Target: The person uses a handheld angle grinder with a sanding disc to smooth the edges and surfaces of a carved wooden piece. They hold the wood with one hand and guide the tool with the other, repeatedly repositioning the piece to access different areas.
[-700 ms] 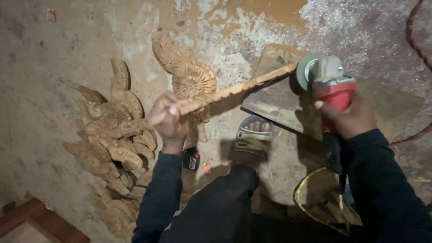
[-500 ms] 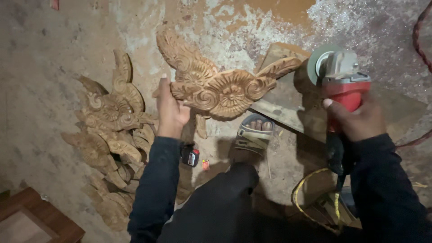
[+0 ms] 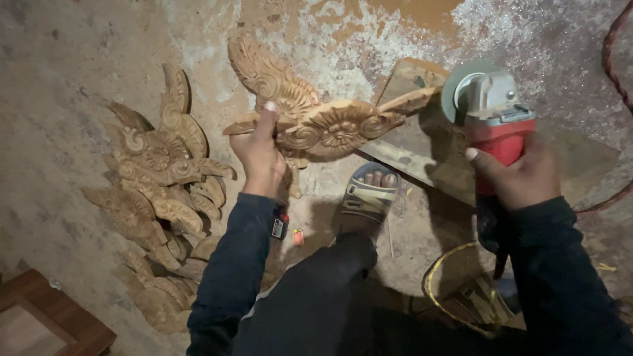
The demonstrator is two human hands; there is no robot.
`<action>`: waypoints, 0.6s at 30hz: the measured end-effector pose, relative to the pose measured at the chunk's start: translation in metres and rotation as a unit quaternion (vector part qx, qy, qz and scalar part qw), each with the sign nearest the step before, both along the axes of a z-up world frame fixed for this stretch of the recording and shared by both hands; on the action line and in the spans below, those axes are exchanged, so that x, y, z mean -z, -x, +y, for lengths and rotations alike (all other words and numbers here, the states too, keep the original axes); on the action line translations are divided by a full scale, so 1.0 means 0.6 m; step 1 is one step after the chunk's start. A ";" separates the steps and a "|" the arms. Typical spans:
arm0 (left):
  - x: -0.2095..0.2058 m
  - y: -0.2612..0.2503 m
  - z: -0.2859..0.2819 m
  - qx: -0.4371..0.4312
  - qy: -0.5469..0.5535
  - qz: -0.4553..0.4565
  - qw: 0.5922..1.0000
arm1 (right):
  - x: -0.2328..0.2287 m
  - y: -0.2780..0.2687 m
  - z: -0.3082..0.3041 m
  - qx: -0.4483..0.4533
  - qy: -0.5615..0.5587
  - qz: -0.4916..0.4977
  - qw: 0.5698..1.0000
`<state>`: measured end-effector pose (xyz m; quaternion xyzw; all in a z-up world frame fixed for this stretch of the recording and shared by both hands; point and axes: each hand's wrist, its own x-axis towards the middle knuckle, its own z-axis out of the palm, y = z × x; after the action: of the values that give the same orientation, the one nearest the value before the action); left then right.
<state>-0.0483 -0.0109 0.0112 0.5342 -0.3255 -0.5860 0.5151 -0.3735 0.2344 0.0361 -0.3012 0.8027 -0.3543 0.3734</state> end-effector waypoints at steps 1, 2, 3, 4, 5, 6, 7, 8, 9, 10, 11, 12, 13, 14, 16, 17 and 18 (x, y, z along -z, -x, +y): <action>-0.010 0.004 0.007 0.012 0.036 -0.038 0.999 | -0.003 -0.002 -0.002 -0.008 0.010 0.016 1.000; -0.021 0.008 0.013 0.026 0.071 -0.078 0.994 | -0.005 -0.008 -0.004 -0.015 0.020 0.031 0.999; -0.032 0.010 0.020 0.040 0.106 -0.117 0.987 | -0.009 -0.012 -0.006 -0.022 0.030 0.046 0.998; -0.044 0.009 0.029 0.067 0.161 -0.190 0.966 | -0.015 -0.013 -0.008 -0.032 0.008 0.046 0.998; -0.057 0.006 0.040 0.094 0.214 -0.261 0.936 | -0.021 -0.015 -0.011 -0.042 -0.013 0.047 0.998; -0.068 0.005 0.050 0.122 0.265 -0.329 0.898 | -0.028 -0.019 -0.012 -0.051 -0.036 0.047 0.997; -0.076 0.008 0.059 0.134 0.270 -0.281 0.911 | -0.035 -0.026 -0.013 -0.056 -0.031 0.057 0.996; -0.082 0.013 0.068 0.146 0.274 -0.233 0.922 | -0.041 -0.035 -0.015 -0.060 -0.026 0.066 0.996; -0.090 0.017 0.075 0.158 0.277 -0.184 0.930 | -0.048 -0.042 -0.017 -0.065 -0.021 0.075 0.995; -0.097 0.019 0.081 0.167 0.278 -0.176 0.929 | -0.053 -0.048 -0.021 -0.070 -0.043 0.080 0.993; -0.103 0.021 0.086 0.176 0.279 -0.168 0.929 | -0.057 -0.052 -0.025 -0.075 -0.066 0.085 0.991; -0.108 0.024 0.090 0.185 0.281 -0.160 0.928 | -0.061 -0.055 -0.028 -0.080 -0.088 0.090 0.989; -0.113 0.027 0.093 0.191 0.292 -0.161 0.923 | -0.066 -0.058 -0.029 -0.093 -0.071 0.109 0.987; -0.117 0.029 0.094 0.195 0.304 -0.163 0.918 | -0.069 -0.060 -0.032 -0.107 -0.053 0.127 0.985; -0.123 0.031 0.096 0.202 0.322 -0.172 0.909 | -0.073 -0.064 -0.035 -0.121 -0.047 0.144 0.981; -0.126 0.032 0.097 0.204 0.327 -0.178 0.906 | -0.074 -0.065 -0.036 -0.122 -0.059 0.142 0.981; -0.127 0.032 0.098 0.205 0.331 -0.185 0.902 | -0.074 -0.066 -0.036 -0.124 -0.072 0.140 0.980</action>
<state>-0.0678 0.0481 0.0875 0.3528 -0.6927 -0.4279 0.4611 -0.3340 0.2126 0.0804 -0.4174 0.8270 -0.2010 0.3186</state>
